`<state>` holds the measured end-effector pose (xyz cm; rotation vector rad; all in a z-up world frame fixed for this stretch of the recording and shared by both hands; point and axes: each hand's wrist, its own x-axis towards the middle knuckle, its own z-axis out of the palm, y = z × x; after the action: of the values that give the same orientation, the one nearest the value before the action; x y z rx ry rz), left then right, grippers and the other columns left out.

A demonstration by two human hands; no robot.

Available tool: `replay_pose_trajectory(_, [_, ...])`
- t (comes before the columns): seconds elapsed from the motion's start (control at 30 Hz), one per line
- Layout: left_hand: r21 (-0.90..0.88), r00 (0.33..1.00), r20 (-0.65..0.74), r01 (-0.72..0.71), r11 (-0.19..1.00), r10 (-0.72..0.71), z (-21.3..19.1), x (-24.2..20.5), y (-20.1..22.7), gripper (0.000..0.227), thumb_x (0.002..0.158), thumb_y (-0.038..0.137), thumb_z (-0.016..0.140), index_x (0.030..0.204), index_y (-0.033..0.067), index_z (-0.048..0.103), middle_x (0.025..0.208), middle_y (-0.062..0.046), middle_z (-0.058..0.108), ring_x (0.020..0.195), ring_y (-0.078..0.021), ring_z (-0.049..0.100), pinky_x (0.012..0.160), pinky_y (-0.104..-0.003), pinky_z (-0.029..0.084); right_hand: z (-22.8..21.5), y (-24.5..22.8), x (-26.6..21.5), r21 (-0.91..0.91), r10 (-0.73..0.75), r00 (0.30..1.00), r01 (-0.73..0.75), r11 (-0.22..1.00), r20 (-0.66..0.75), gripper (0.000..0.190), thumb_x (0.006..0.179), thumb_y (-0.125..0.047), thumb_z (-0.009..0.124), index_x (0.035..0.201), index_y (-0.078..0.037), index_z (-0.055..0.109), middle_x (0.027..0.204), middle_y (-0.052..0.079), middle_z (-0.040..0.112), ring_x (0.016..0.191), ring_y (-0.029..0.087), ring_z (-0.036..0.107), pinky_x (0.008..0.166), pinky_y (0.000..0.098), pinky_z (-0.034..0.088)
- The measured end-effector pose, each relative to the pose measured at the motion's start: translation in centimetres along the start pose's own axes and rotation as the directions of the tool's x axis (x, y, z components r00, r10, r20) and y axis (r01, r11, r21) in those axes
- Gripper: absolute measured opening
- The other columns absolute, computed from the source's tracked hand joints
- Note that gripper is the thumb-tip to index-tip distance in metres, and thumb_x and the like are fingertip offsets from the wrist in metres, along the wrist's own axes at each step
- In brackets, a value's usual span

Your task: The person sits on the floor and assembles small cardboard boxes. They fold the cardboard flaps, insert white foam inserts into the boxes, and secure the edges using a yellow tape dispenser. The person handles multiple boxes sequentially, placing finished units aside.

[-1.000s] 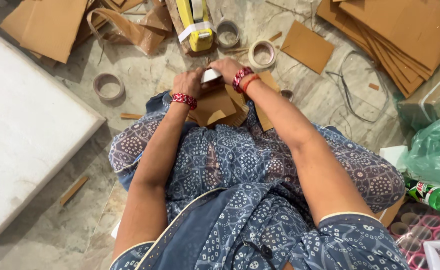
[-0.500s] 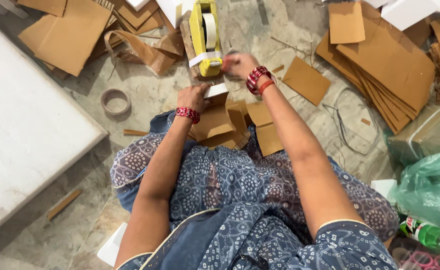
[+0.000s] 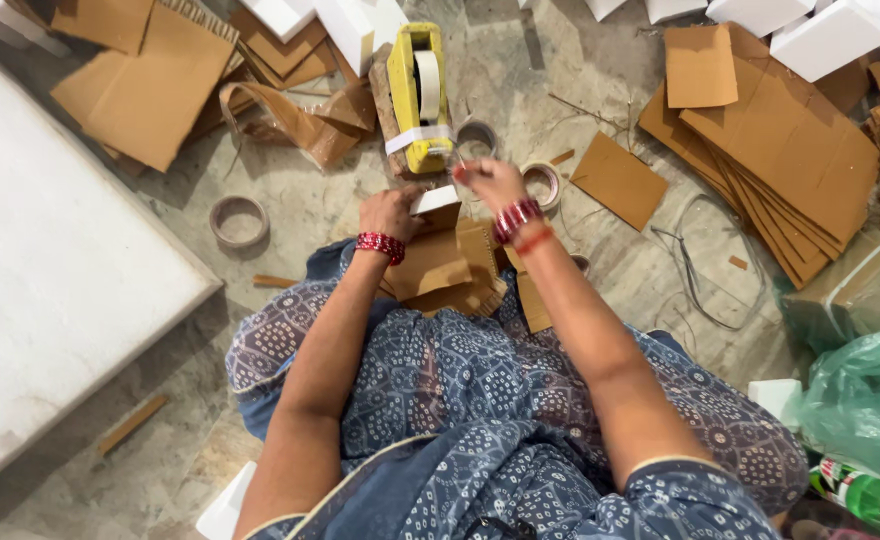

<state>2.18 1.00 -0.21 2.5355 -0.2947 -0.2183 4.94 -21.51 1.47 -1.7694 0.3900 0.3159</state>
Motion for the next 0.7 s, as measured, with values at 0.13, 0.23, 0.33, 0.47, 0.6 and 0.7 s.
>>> replay_pose_trajectory(0.13, [-0.021,0.999,0.015,-0.034,0.999,0.035,0.1,-0.3,0.5,0.045,0.072,0.031,0.088,0.114,0.0295,0.074,0.091,-0.009,0.077,0.087,-0.0307,0.074,0.075,-0.046,0.057,-1.0,3.3,-8.2,0.383,0.135,0.960,-0.224,0.896,0.246,0.021,0.086,-0.014,0.079,0.098,0.001,0.071,0.090,0.009,0.076,0.078,0.019,0.075,0.076,0.0345,0.066])
replay_pose_trajectory(0.23, [0.052,0.998,0.045,-0.045,0.998,0.042,0.0,-0.9,1.4,0.042,0.073,0.033,0.089,0.111,0.0252,0.074,0.089,-0.011,0.075,0.087,-0.0339,0.072,0.074,-0.047,0.056,-0.3,6.3,-9.7,0.427,0.194,0.949,-0.287,0.857,0.248,0.018,0.091,-0.009,0.077,0.102,0.001,0.068,0.093,0.008,0.073,0.079,0.019,0.073,0.076,0.0351,0.065])
replay_pose_trajectory(0.33, [-0.007,0.998,0.014,-0.059,0.998,0.059,-0.5,-1.5,1.6,0.041,0.072,0.029,0.088,0.111,0.0252,0.074,0.090,-0.010,0.076,0.087,-0.0342,0.072,0.074,-0.047,0.056,0.1,8.6,-9.7,0.371,0.176,0.966,-0.237,0.898,0.191,0.018,0.092,-0.009,0.075,0.104,0.001,0.067,0.094,0.008,0.074,0.079,0.019,0.074,0.074,0.0325,0.063])
replay_pose_trajectory(0.47, [-0.016,0.998,0.034,-0.053,0.998,0.054,-1.1,-1.8,2.1,0.043,0.071,0.026,0.087,0.113,0.0283,0.076,0.090,-0.011,0.076,0.087,-0.0340,0.073,0.076,-0.047,0.056,1.7,10.4,-8.5,0.243,0.085,0.995,-0.094,0.965,0.046,0.029,0.086,-0.006,0.078,0.102,-0.009,0.053,0.082,0.010,0.072,0.073,0.019,0.074,0.068,0.0309,0.061])
replay_pose_trajectory(0.6, [-0.015,0.996,0.055,-0.073,0.997,0.074,-1.1,-1.8,1.9,0.040,0.074,0.025,0.086,0.112,0.0284,0.076,0.092,-0.010,0.077,0.088,-0.0326,0.073,0.077,-0.046,0.057,3.5,11.1,-6.2,0.089,-0.240,0.963,0.251,0.964,-0.124,0.033,0.080,0.003,0.074,0.099,-0.009,0.049,0.086,0.006,0.075,0.080,0.016,0.077,0.071,0.0275,0.061])
replay_pose_trajectory(0.7, [-0.036,0.995,0.036,-0.089,0.995,0.090,-1.0,-1.7,1.1,0.041,0.072,0.026,0.086,0.111,0.0277,0.076,0.092,-0.011,0.077,0.086,-0.0330,0.073,0.077,-0.046,0.057,4.6,10.5,-5.2,-0.338,-0.214,0.931,0.108,0.935,-0.296,0.049,0.065,-0.004,0.094,0.092,-0.005,0.053,0.078,0.012,0.070,0.072,0.022,0.071,0.063,0.0326,0.057])
